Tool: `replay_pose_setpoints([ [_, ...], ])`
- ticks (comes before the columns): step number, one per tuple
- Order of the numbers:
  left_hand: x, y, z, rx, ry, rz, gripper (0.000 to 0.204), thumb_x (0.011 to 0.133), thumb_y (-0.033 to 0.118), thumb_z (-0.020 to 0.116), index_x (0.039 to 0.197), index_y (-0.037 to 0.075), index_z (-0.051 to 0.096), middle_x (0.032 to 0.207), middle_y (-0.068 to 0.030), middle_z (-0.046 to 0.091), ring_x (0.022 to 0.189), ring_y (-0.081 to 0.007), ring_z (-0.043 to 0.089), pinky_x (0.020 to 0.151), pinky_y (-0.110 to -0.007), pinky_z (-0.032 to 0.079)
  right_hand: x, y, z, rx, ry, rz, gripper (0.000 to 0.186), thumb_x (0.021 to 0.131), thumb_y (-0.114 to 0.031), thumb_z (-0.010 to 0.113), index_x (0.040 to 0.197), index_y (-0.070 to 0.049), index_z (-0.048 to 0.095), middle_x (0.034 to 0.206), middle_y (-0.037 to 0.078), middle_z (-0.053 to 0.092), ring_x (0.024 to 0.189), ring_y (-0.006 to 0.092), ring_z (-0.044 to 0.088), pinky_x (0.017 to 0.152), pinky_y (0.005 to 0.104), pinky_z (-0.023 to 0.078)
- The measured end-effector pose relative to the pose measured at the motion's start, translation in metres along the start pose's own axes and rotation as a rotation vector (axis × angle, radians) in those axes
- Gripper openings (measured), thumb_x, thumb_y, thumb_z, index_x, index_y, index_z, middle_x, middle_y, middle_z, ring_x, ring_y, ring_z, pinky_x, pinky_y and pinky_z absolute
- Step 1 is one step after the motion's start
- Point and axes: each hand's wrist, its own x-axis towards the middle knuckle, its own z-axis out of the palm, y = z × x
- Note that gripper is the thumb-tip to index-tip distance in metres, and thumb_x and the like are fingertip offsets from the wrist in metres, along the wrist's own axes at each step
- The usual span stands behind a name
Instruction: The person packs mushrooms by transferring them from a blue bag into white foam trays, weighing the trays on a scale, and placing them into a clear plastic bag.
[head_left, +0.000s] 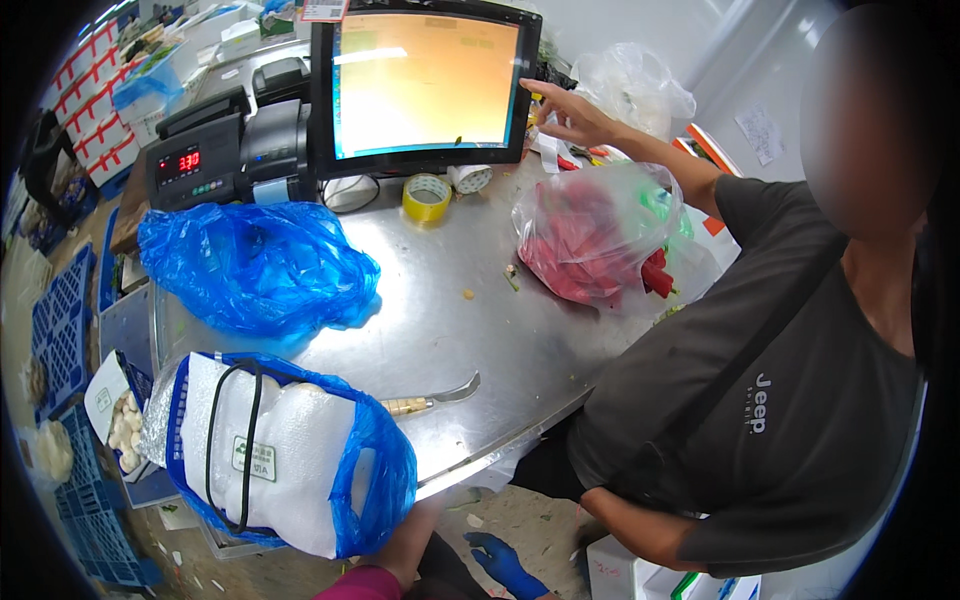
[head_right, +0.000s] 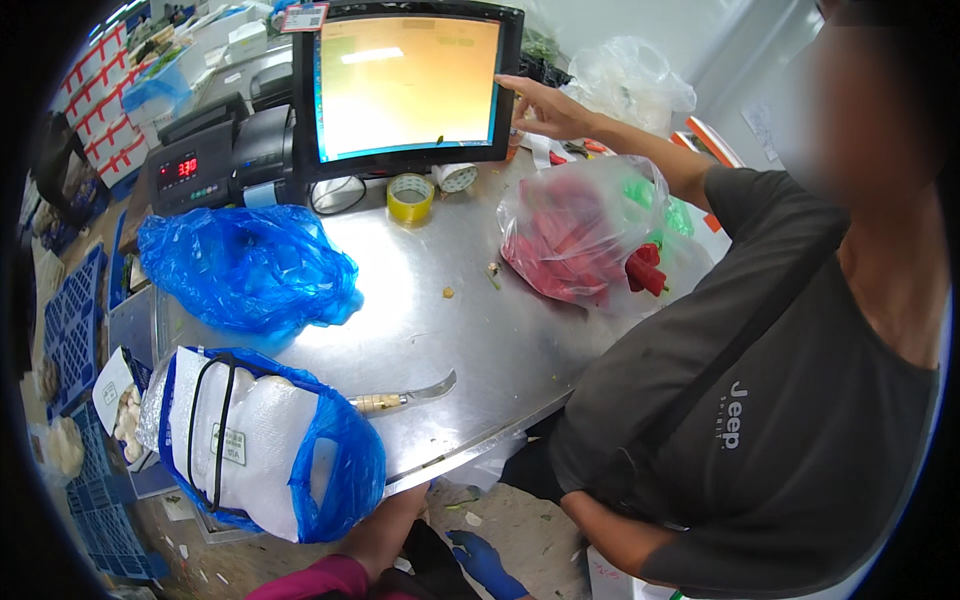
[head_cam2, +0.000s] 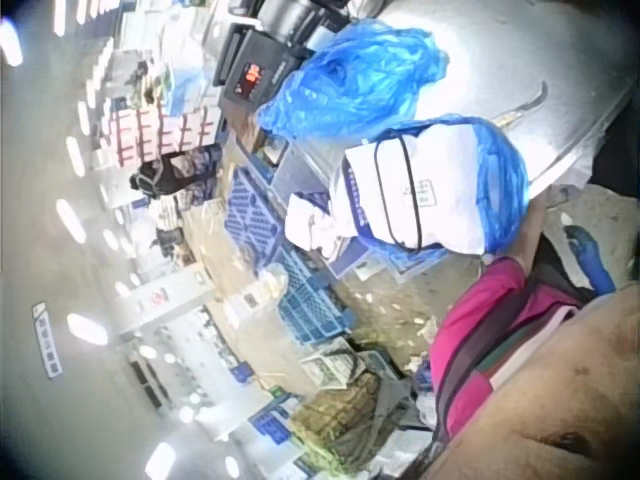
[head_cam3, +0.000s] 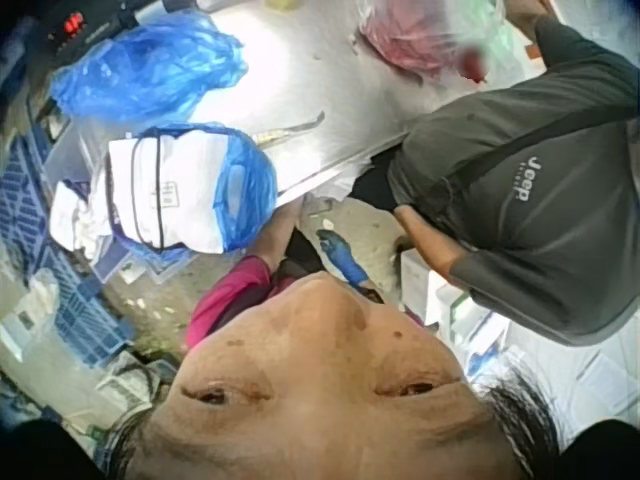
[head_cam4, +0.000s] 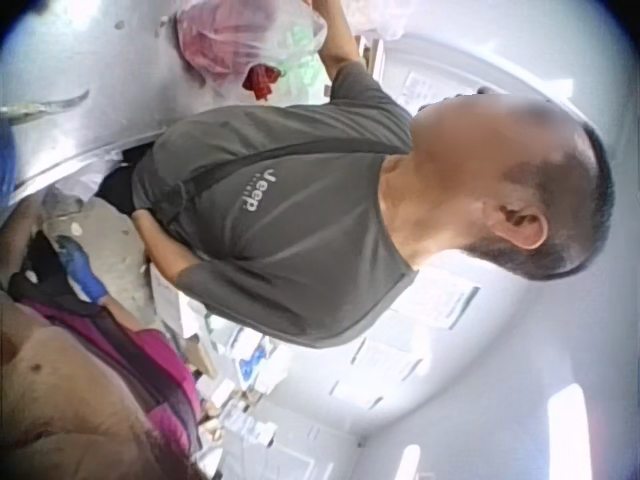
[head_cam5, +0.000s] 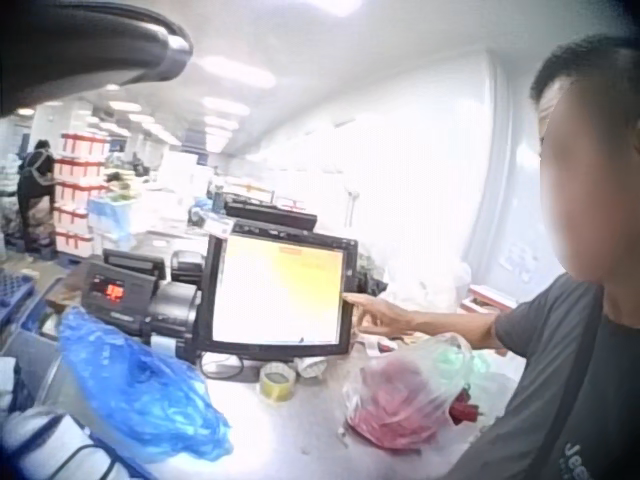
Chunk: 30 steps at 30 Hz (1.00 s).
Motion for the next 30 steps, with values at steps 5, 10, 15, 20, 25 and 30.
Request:
replay_pose_setpoints([
  [5,-0.015,0.015,0.001,-0.103,-0.061,0.013,0.060,0.071,0.043,0.062,0.114,0.002,0.048,0.117,-0.0205,0.046,0.112,-0.0281,0.041,0.093,-0.032,0.032,-0.022,-0.005,0.000,-0.102,-0.041,0.088,0.032,0.076,-0.009,0.056,0.108,-0.013,0.055,0.104,0.006,0.056,0.088,0.0194,0.056,0.073,0.0268,0.045],
  [10,-0.101,-0.076,-0.001,0.117,-0.021,0.003,0.087,0.065,0.045,0.068,0.124,-0.008,0.031,0.130,-0.0218,0.032,0.120,-0.0315,0.031,0.099,-0.033,0.026,-0.030,0.009,0.010,-0.239,-0.024,0.059,0.026,0.080,-0.012,0.052,0.104,-0.014,0.058,0.096,0.011,0.059,0.084,0.0247,0.056,0.075,0.0310,0.044],
  [15,-0.296,-0.142,-0.077,-0.097,0.496,-0.045,0.047,0.067,0.012,0.067,0.107,-0.002,0.048,0.099,-0.0129,0.056,0.088,-0.0243,0.053,0.077,-0.032,0.044,-0.038,-0.020,0.025,-0.296,-0.091,-0.088,0.023,0.077,-0.009,0.050,0.098,-0.009,0.060,0.093,0.014,0.059,0.082,0.0301,0.057,0.073,0.0355,0.045],
  [20,-0.426,-0.105,-0.146,-0.847,0.696,-0.019,0.038,0.063,0.003,0.063,0.100,-0.001,0.054,0.091,-0.0047,0.059,0.083,-0.0127,0.053,0.077,-0.026,0.043,-0.011,-0.156,0.072,-0.323,-0.093,-0.599,0.021,0.072,-0.003,0.056,0.091,-0.008,0.062,0.088,0.010,0.060,0.078,0.0260,0.057,0.070,0.0311,0.045],
  [25,-0.498,-0.111,-0.169,-1.280,1.009,0.405,0.043,0.057,-0.004,0.054,0.099,-0.001,0.053,0.096,-0.0076,0.058,0.091,-0.0172,0.054,0.083,-0.028,0.040,-0.026,-0.279,0.112,-0.130,0.039,-0.972,0.025,0.064,-0.010,0.067,0.087,-0.008,0.060,0.089,0.008,0.058,0.081,0.0250,0.053,0.070,0.0331,0.043],
  [30,-0.531,-0.105,-0.189,-1.123,1.045,0.431,0.046,0.055,-0.007,0.054,0.101,-0.001,0.052,0.096,-0.0071,0.058,0.091,-0.0165,0.054,0.083,-0.028,0.040,-0.033,-0.363,0.133,-0.040,-0.076,-1.067,0.069,0.055,-0.034,0.076,0.112,-0.006,0.047,0.119,0.015,0.041,0.109,0.0313,0.040,0.092,0.0389,0.033],
])
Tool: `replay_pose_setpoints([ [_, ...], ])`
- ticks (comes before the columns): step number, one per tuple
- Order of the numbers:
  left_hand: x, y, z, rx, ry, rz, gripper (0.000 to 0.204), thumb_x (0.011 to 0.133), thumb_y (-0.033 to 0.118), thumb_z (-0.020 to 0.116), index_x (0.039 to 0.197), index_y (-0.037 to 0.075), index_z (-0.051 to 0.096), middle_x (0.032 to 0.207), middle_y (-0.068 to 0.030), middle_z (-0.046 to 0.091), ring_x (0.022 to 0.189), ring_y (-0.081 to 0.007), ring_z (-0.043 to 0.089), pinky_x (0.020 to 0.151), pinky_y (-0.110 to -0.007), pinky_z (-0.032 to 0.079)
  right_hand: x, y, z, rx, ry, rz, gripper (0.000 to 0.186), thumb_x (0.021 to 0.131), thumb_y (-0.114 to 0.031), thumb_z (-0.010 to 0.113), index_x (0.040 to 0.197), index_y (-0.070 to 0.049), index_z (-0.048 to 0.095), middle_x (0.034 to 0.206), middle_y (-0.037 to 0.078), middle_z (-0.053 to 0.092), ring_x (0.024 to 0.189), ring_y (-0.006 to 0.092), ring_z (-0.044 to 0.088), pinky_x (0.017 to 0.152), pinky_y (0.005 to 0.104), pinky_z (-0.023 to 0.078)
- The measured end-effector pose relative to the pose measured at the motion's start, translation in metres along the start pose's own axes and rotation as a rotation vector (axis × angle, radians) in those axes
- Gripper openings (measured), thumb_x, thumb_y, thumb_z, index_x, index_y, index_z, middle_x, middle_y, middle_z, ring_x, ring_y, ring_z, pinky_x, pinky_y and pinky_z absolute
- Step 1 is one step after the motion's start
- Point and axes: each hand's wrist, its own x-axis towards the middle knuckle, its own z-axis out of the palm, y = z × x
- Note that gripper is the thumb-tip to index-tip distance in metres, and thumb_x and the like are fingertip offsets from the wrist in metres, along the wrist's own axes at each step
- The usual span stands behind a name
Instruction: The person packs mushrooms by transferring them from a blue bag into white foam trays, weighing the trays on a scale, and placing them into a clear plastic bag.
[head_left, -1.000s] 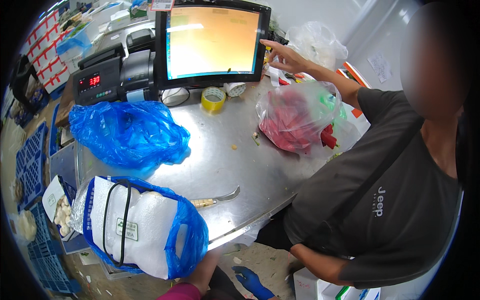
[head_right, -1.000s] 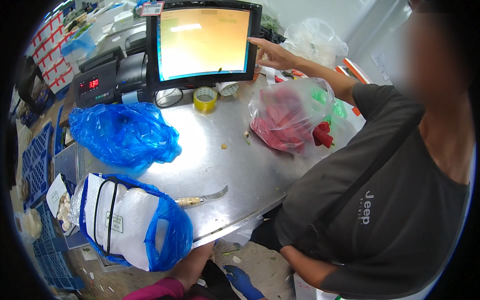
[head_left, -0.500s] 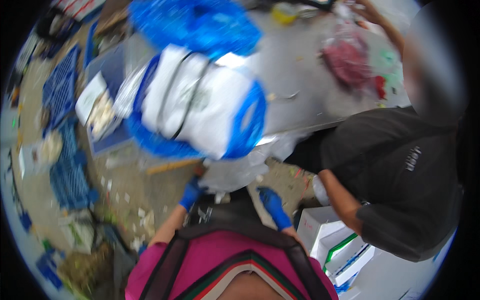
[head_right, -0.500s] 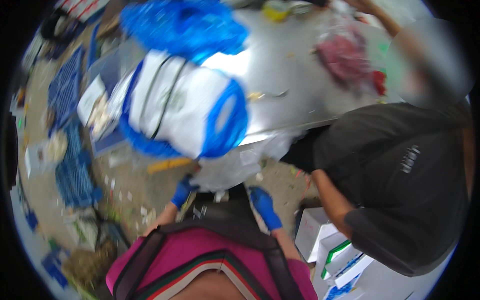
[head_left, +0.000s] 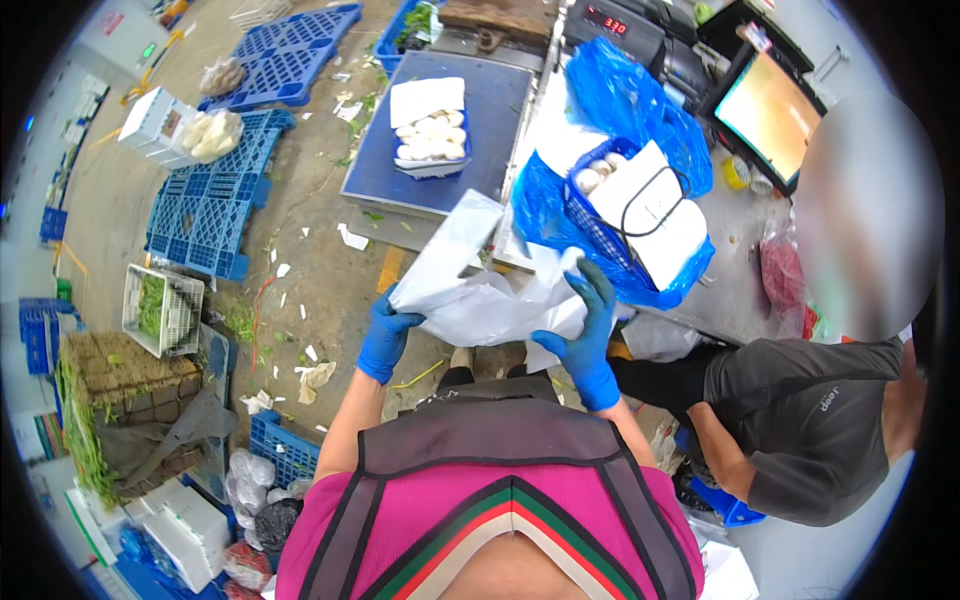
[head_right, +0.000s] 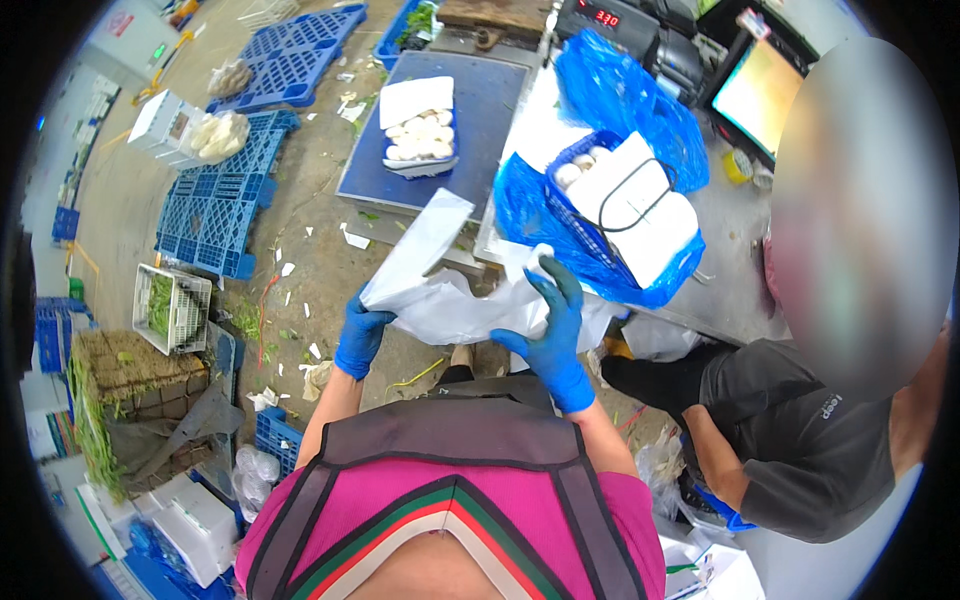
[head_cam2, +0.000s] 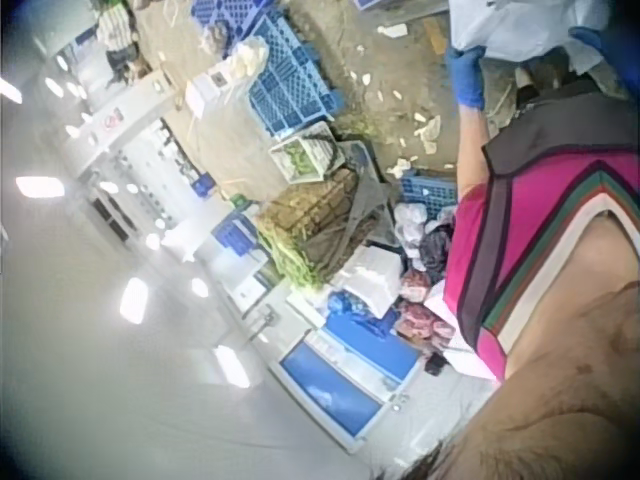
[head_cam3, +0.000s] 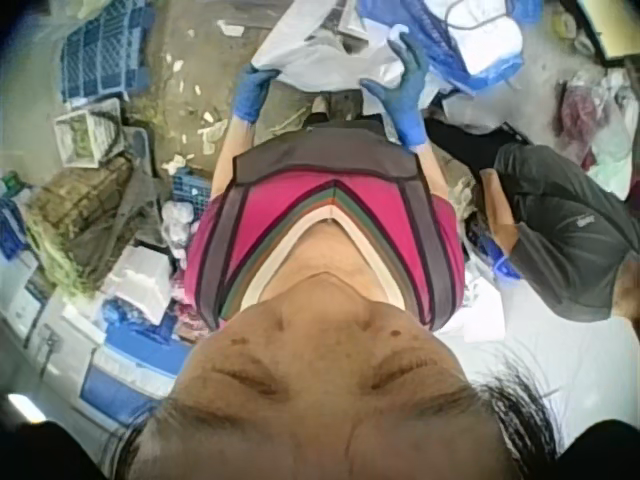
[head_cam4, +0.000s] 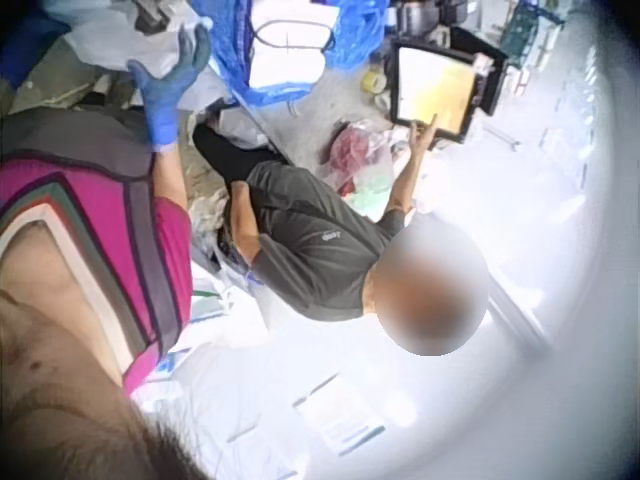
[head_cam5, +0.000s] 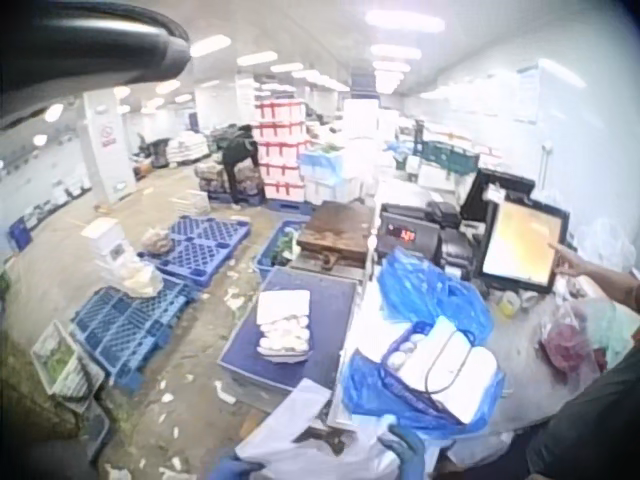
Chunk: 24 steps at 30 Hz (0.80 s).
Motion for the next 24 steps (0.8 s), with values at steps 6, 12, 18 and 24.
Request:
replay_pose_setpoints([
  [6,0.021,0.032,-0.036,0.062,-0.053,0.062,0.046,0.060,-0.003,0.057,0.105,0.000,0.051,0.097,-0.0058,0.057,0.091,-0.0137,0.052,0.082,-0.026,0.040,0.023,-0.007,0.062,0.039,-0.755,0.199,0.059,0.063,-0.035,0.071,0.106,0.001,0.053,0.098,0.017,0.058,0.086,0.0243,0.056,0.080,0.0329,0.043],
  [12,0.027,0.074,-0.003,0.865,0.192,0.191,0.040,0.072,0.022,0.065,0.102,-0.001,0.051,0.092,-0.0094,0.057,0.075,-0.0182,0.054,0.067,-0.030,0.045,0.043,-0.002,0.094,0.248,-0.363,0.538,0.035,0.069,-0.018,0.067,0.096,0.000,0.056,0.081,0.012,0.062,0.068,0.0180,0.059,0.063,0.0310,0.046],
  [18,-0.030,0.085,0.016,-0.071,-0.076,0.077,0.036,0.086,0.023,0.043,0.115,0.001,0.045,0.105,-0.0068,0.054,0.092,-0.0159,0.054,0.075,-0.030,0.046,0.029,-0.034,0.087,0.729,-0.240,0.021,0.036,0.075,-0.022,0.059,0.103,-0.001,0.049,0.097,0.009,0.053,0.091,0.0191,0.050,0.084,0.0317,0.040],
  [24,-0.039,0.158,0.038,-0.354,-0.240,0.204,0.040,0.087,0.022,0.038,0.121,0.000,0.038,0.120,-0.0145,0.044,0.111,-0.0270,0.040,0.098,-0.042,0.027,0.001,-0.006,0.118,0.654,-0.451,0.128,0.042,0.080,-0.020,0.051,0.119,-0.006,0.043,0.121,0.011,0.043,0.110,0.0195,0.039,0.094,0.0320,0.028],
])
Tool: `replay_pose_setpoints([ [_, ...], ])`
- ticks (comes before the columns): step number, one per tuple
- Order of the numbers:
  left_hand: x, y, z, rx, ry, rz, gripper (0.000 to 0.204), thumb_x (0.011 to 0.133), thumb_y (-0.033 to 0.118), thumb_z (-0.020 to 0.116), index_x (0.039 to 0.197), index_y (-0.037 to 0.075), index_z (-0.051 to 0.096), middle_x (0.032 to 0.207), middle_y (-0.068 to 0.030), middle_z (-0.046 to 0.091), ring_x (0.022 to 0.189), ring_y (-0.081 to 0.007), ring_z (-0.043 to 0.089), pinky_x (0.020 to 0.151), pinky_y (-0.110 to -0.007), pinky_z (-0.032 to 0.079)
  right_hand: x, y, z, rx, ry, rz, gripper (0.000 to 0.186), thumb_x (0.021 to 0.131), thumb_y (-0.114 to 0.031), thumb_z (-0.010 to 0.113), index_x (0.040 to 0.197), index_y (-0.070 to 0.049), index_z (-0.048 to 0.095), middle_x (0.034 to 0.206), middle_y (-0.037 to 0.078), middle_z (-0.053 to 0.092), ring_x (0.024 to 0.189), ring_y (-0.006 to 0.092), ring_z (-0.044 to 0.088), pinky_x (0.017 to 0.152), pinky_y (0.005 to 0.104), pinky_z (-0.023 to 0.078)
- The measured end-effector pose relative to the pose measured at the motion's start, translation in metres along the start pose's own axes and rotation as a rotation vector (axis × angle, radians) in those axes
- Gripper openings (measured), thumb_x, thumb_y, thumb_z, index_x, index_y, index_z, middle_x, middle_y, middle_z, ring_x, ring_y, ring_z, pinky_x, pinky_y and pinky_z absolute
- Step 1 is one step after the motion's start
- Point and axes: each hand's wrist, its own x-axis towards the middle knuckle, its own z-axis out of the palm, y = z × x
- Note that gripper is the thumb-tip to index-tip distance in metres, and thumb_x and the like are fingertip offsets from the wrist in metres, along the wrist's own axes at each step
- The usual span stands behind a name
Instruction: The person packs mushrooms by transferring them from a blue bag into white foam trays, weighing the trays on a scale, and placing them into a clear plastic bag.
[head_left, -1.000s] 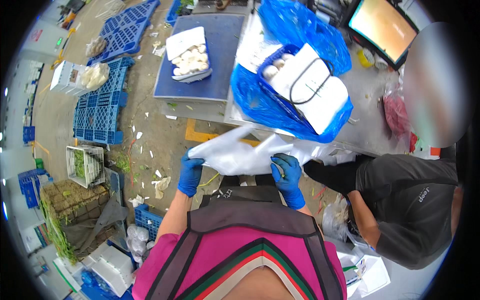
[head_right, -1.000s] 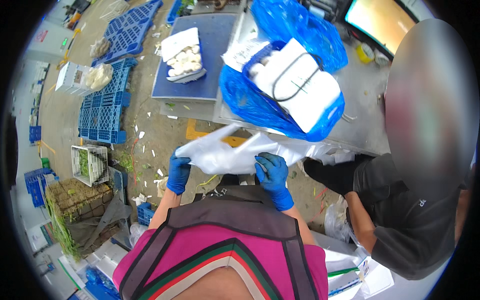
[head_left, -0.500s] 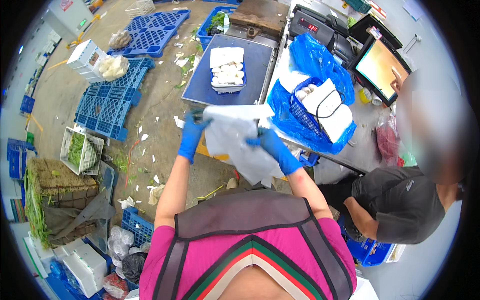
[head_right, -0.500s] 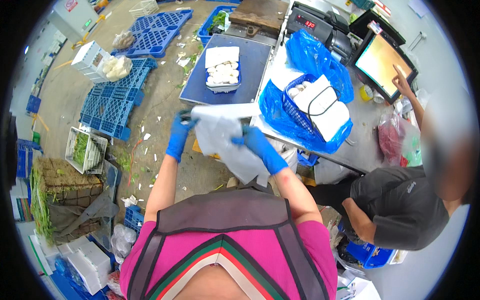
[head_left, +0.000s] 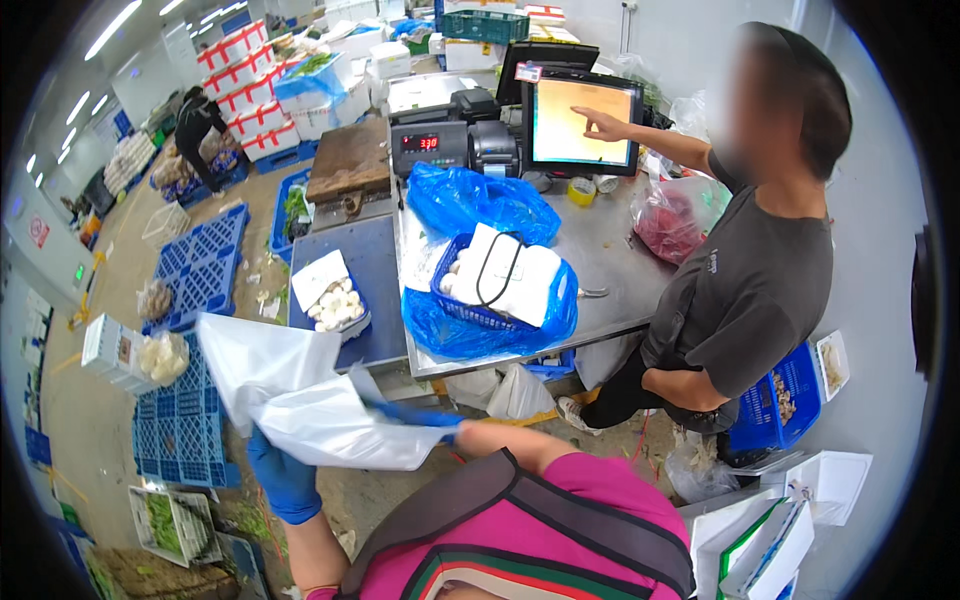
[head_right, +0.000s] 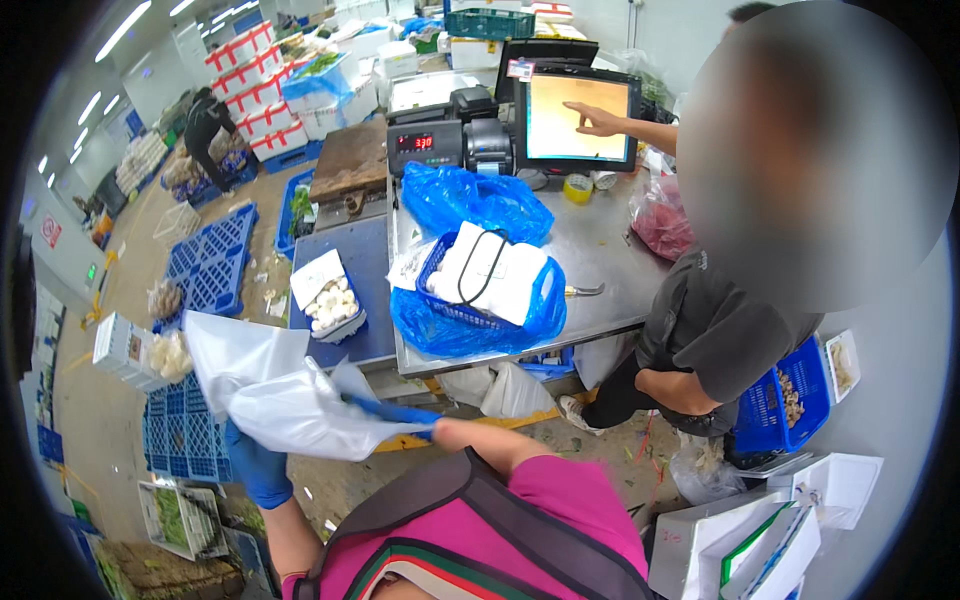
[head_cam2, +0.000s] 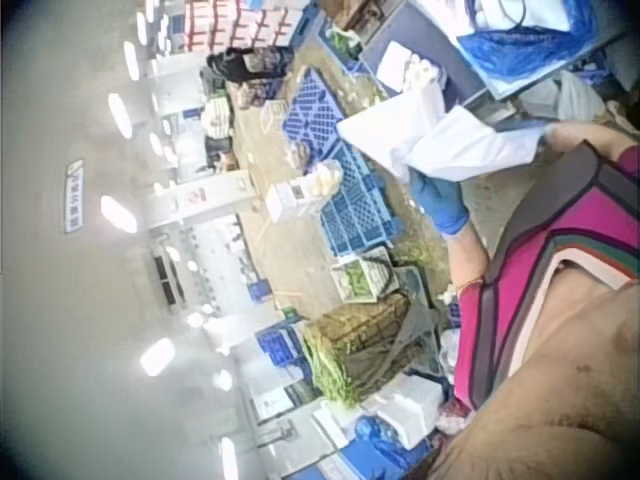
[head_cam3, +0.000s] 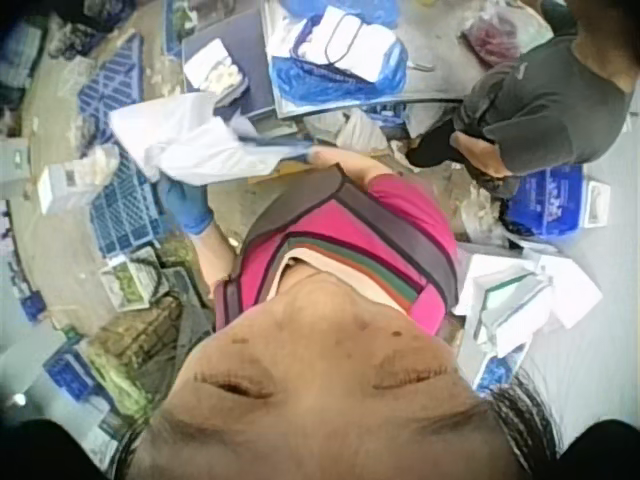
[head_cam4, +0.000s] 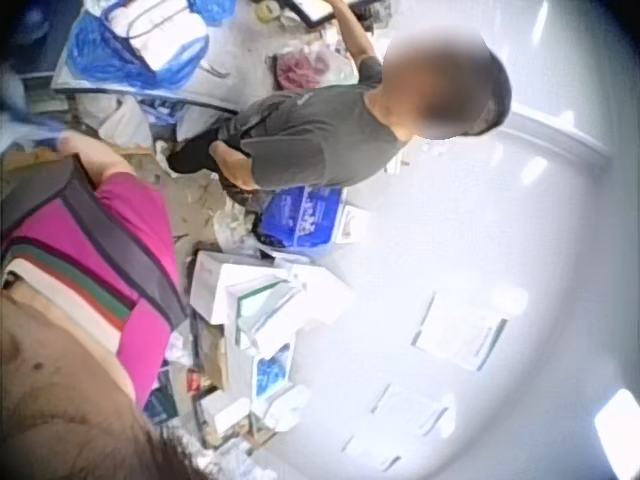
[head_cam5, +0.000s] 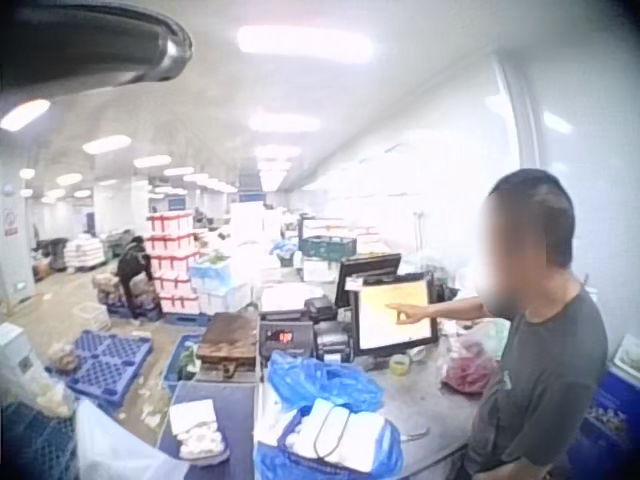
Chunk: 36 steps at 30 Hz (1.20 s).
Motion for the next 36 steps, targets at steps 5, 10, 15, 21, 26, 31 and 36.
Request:
replay_pose_setpoints([
  [5,0.062,0.092,-0.061,1.267,0.046,0.407,0.039,0.087,0.019,0.040,0.121,-0.001,0.038,0.121,-0.0148,0.044,0.113,-0.0238,0.039,0.097,-0.036,0.029,-0.007,-0.049,0.007,-0.165,-0.317,0.208,0.039,0.078,-0.026,0.054,0.113,-0.008,0.050,0.111,0.012,0.051,0.098,0.0206,0.048,0.086,0.0316,0.035],
  [10,0.049,0.230,-0.186,0.548,0.439,0.553,0.040,0.087,0.016,0.040,0.123,-0.001,0.037,0.120,-0.0151,0.044,0.109,-0.0231,0.043,0.092,-0.033,0.034,-0.044,-0.089,-0.061,-0.360,-0.490,0.585,0.037,0.077,-0.031,0.058,0.107,-0.010,0.057,0.101,0.013,0.058,0.087,0.0218,0.056,0.079,0.0312,0.043],
  [15,-0.046,0.279,-0.261,0.261,0.691,0.803,0.041,0.086,0.013,0.039,0.125,0.000,0.035,0.119,-0.0156,0.044,0.106,-0.0237,0.045,0.089,-0.033,0.039,-0.083,-0.126,-0.208,-0.749,0.713,-0.286,0.022,0.072,-0.024,0.064,0.079,-0.004,0.063,0.065,0.010,0.060,0.055,0.0171,0.056,0.054,0.0313,0.045],
  [21,-0.004,0.034,-0.301,0.401,0.635,0.161,0.035,0.082,0.019,0.047,0.114,0.004,0.046,0.106,-0.0127,0.051,0.090,-0.0237,0.050,0.077,-0.039,0.043,-0.096,-0.096,-0.371,-1.327,1.169,-0.210,0.022,0.069,-0.026,0.066,0.077,-0.006,0.062,0.057,0.012,0.056,0.049,0.0289,0.052,0.046,0.0357,0.041],
  [26,-0.055,-0.072,-0.239,0.388,0.551,-0.011,0.045,0.075,0.007,0.046,0.120,0.008,0.042,0.115,-0.0124,0.048,0.101,-0.0252,0.048,0.082,-0.043,0.042,-0.104,0.017,-0.446,-1.400,0.780,0.389,0.035,0.068,-0.035,0.063,0.090,-0.008,0.061,0.076,0.015,0.060,0.077,0.0312,0.057,0.071,0.0383,0.044],
  [31,-0.036,-0.093,-0.140,0.283,0.488,0.015,0.040,0.083,0.019,0.046,0.121,0.006,0.041,0.115,-0.0081,0.049,0.103,-0.0218,0.048,0.086,-0.037,0.041,-0.025,-0.001,-0.440,-1.160,0.915,0.369,0.041,0.072,-0.035,0.061,0.096,-0.002,0.057,0.090,0.017,0.058,0.087,0.0295,0.055,0.077,0.0379,0.042],
  [36,0.038,-0.089,-0.052,0.435,0.487,-0.135,0.026,0.079,0.008,0.048,0.104,0.000,0.052,0.097,-0.0065,0.055,0.089,-0.0172,0.054,0.073,-0.032,0.048,0.080,-0.090,-0.159,-0.284,0.181,-0.145,0.025,0.075,-0.017,0.060,0.094,-0.001,0.057,0.081,0.011,0.058,0.077,0.0189,0.057,0.067,0.0294,0.045],
])
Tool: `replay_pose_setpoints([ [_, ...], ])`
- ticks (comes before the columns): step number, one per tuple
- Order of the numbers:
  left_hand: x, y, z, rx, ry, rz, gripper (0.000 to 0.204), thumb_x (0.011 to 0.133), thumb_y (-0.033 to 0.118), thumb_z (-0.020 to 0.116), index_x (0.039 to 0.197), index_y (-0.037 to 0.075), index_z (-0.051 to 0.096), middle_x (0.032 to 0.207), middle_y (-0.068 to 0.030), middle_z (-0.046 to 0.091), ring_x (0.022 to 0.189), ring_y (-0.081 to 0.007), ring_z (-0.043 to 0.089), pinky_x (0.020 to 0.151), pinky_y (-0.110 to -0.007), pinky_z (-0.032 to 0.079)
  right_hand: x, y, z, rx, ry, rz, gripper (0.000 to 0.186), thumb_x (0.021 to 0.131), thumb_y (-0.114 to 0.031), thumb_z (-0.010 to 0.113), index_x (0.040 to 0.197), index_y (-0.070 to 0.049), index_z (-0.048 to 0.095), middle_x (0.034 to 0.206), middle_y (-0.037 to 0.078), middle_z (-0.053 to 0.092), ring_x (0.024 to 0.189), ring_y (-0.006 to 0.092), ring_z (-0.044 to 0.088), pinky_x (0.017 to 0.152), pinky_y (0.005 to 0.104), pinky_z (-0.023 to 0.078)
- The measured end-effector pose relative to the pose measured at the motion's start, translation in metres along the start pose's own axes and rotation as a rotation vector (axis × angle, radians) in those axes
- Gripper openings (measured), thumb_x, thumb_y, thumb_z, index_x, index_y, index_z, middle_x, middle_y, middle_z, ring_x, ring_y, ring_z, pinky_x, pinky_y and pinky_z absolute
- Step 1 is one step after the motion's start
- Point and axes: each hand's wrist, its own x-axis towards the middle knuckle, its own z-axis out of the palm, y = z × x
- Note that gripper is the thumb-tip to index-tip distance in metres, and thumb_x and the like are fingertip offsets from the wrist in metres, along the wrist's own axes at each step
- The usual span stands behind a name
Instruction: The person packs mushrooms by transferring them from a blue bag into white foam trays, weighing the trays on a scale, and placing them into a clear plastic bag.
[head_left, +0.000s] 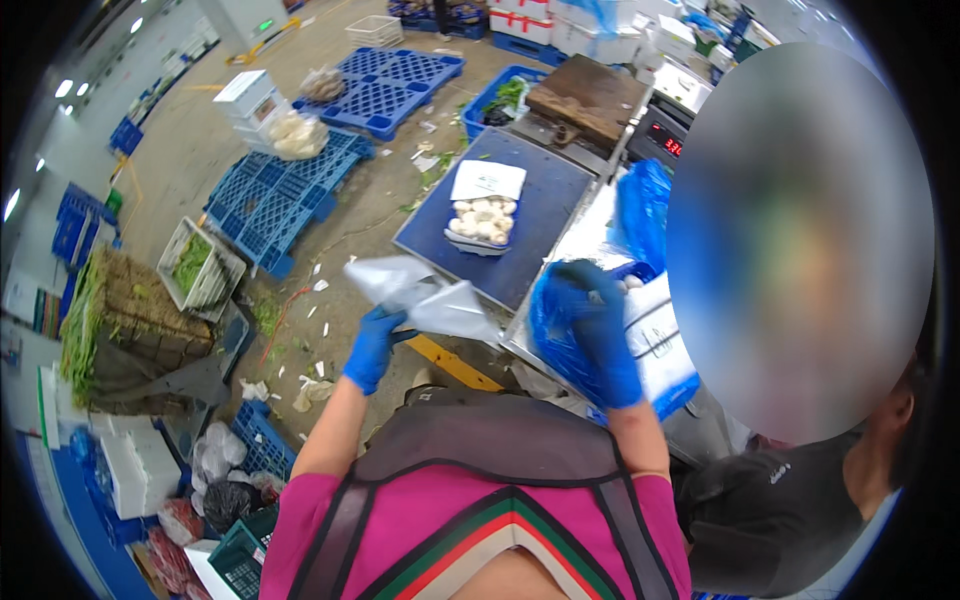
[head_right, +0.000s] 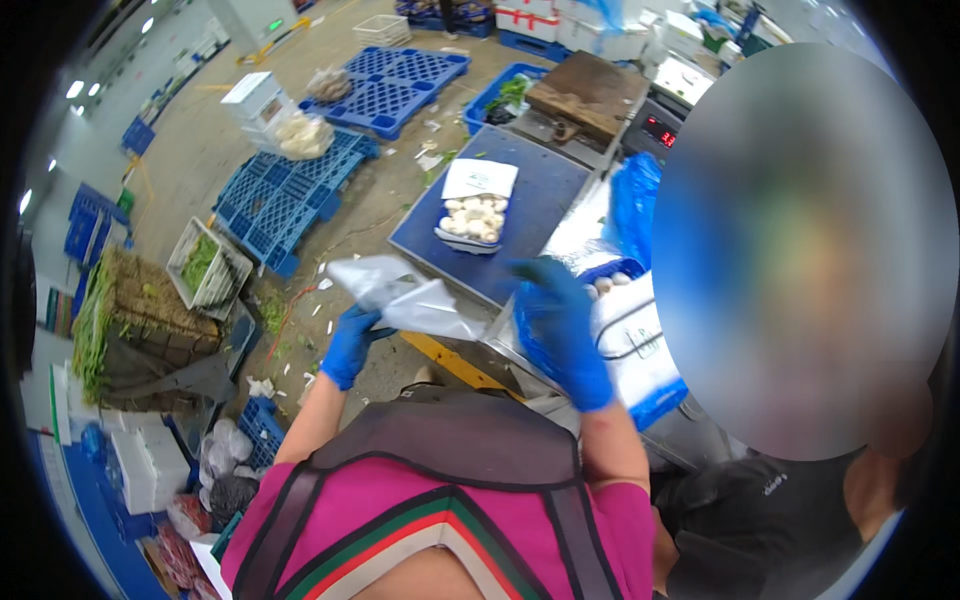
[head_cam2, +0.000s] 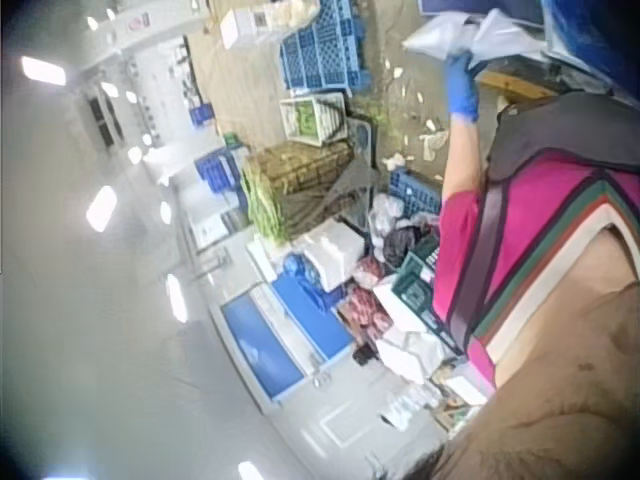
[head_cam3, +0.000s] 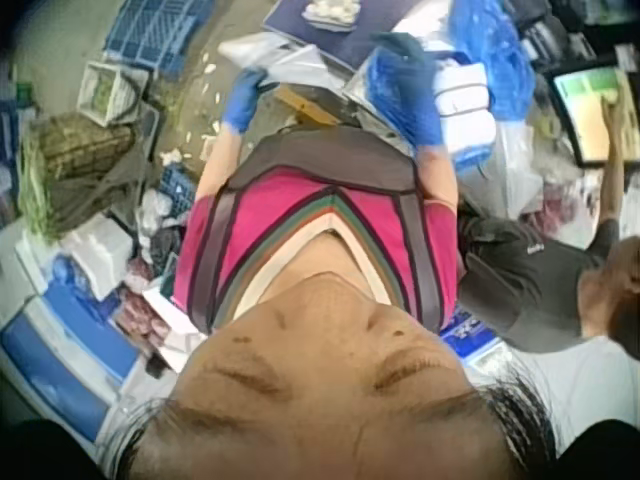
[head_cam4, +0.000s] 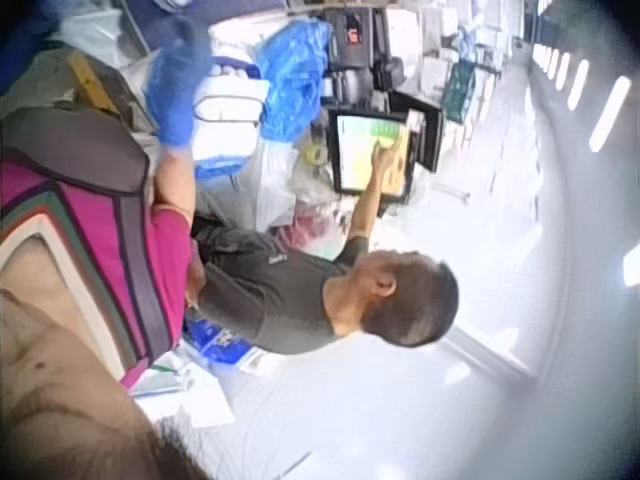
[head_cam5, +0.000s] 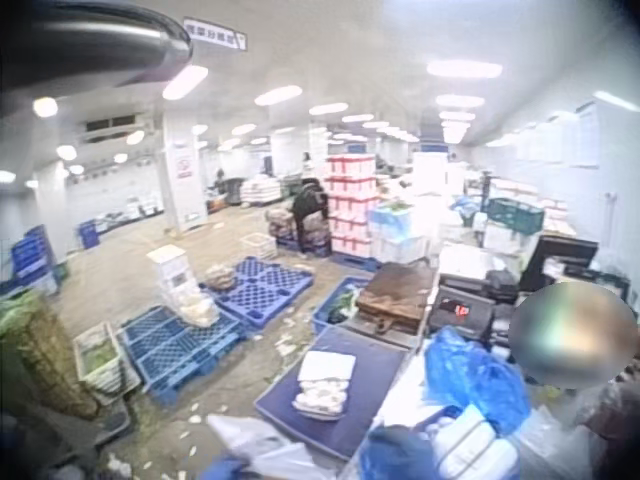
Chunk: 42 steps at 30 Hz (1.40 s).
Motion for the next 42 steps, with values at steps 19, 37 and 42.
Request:
replay_pose_setpoints([
  [19,0.213,0.014,-0.357,-0.381,0.313,0.025,0.037,0.086,0.024,0.035,0.108,-0.002,0.050,0.107,-0.0129,0.055,0.096,-0.0245,0.053,0.087,-0.037,0.040,0.040,0.195,0.290,-0.448,-0.503,0.527,0.047,0.067,-0.023,0.060,0.110,-0.006,0.049,0.108,0.022,0.050,0.099,0.0343,0.050,0.084,0.0386,0.040],
  [37,0.213,0.071,-0.304,1.597,0.422,-0.176,0.030,0.069,0.021,0.064,0.087,0.000,0.051,0.083,-0.0186,0.056,0.075,-0.0350,0.054,0.063,-0.040,0.042,0.141,0.196,0.408,-0.709,-0.559,0.035,0.015,0.063,-0.016,0.057,0.074,-0.005,0.058,0.073,0.013,0.059,0.061,0.0273,0.058,0.052,0.0380,0.045],
  [42,0.164,0.019,-0.307,0.189,0.386,-0.575,0.046,0.072,0.024,0.063,0.107,-0.003,0.049,0.098,-0.0118,0.056,0.084,-0.0247,0.057,0.072,-0.034,0.046,0.168,0.183,0.297,0.007,-0.816,0.418,0.045,0.074,-0.036,0.060,0.104,-0.003,0.055,0.105,0.013,0.055,0.101,0.0201,0.050,0.088,0.0331,0.036],
])
